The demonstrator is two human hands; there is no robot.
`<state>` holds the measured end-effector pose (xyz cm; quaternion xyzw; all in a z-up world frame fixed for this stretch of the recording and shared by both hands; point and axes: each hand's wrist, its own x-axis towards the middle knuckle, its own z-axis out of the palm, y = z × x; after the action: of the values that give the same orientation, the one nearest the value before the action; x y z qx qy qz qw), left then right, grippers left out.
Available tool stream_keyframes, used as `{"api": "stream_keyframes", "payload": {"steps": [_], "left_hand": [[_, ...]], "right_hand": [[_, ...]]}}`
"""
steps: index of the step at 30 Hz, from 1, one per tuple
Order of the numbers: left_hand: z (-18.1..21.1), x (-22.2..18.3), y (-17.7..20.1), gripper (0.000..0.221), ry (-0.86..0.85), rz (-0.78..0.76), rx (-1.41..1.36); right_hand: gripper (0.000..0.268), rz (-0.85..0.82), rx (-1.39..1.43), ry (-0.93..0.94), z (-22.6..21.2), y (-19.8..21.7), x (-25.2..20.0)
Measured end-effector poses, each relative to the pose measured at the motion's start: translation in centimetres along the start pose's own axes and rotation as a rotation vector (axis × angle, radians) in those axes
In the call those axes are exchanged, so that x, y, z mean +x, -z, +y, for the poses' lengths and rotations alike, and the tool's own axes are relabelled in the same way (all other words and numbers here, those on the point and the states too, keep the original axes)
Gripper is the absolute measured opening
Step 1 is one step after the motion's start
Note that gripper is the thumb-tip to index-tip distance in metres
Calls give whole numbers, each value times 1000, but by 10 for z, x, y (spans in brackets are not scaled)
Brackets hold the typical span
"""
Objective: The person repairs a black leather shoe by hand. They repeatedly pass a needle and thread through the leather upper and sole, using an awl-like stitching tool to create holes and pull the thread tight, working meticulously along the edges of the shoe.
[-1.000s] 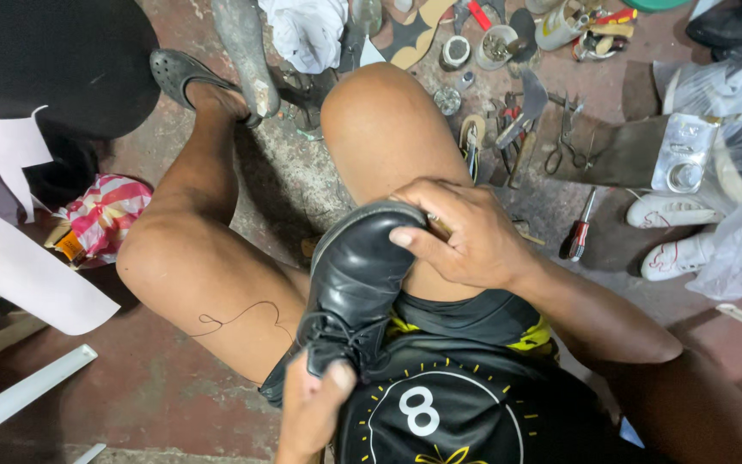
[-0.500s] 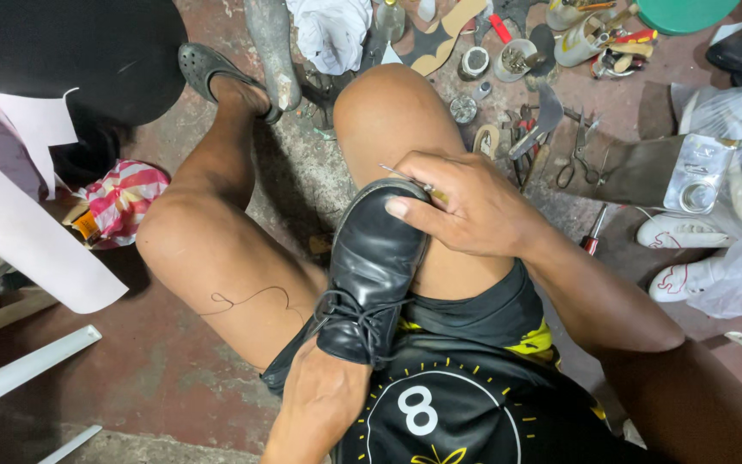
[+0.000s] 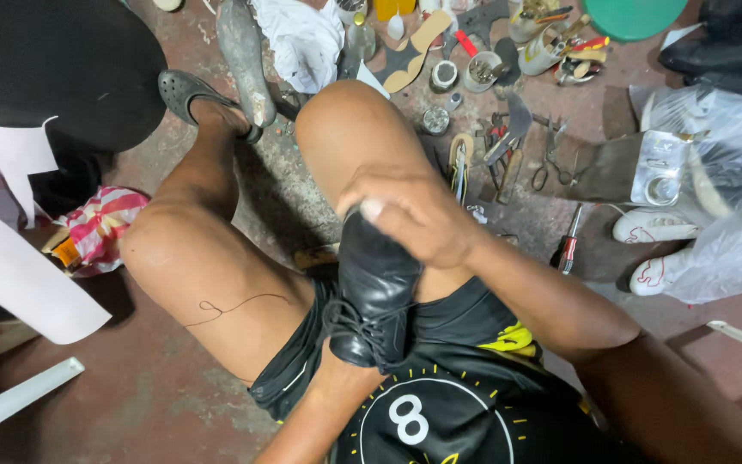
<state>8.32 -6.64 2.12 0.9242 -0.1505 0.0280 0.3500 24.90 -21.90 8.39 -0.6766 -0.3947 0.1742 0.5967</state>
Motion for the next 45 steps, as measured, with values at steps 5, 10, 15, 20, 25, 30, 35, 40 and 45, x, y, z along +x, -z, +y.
{"api": "stream_keyframes", "payload": {"steps": [5,10,15,20,25,30,35,40,45], "left_hand": [[-19,35,-15,23,53,-2,-91],[-22,46,-16,21,9,-62,-175],[-20,57,-25,20,72,-2,-240],[-11,68,-27,18,158,100,-334],[-2,62,-19,17,161,102,-380],[-16,52,-8,15,116,22,-315],[-12,55,-6,14,108,-6,-285],[-10,53,7,12,79,-19,-293],[-16,59,-11,11,157,22,-291]], "right_hand": [[42,89,-7,-28,12,0,-10],[47,87,-11,-9,7,5,-11],[53,107,17,-50,12,11,-17],[56,77,3,-101,20,19,-11],[58,93,61,-112,16,16,-9],[57,96,34,-73,12,8,-13],[57,62,8,-73,11,9,-9],[57,21,31,-102,6,13,-5],[61,20,8,-189,5,12,-8]]}}
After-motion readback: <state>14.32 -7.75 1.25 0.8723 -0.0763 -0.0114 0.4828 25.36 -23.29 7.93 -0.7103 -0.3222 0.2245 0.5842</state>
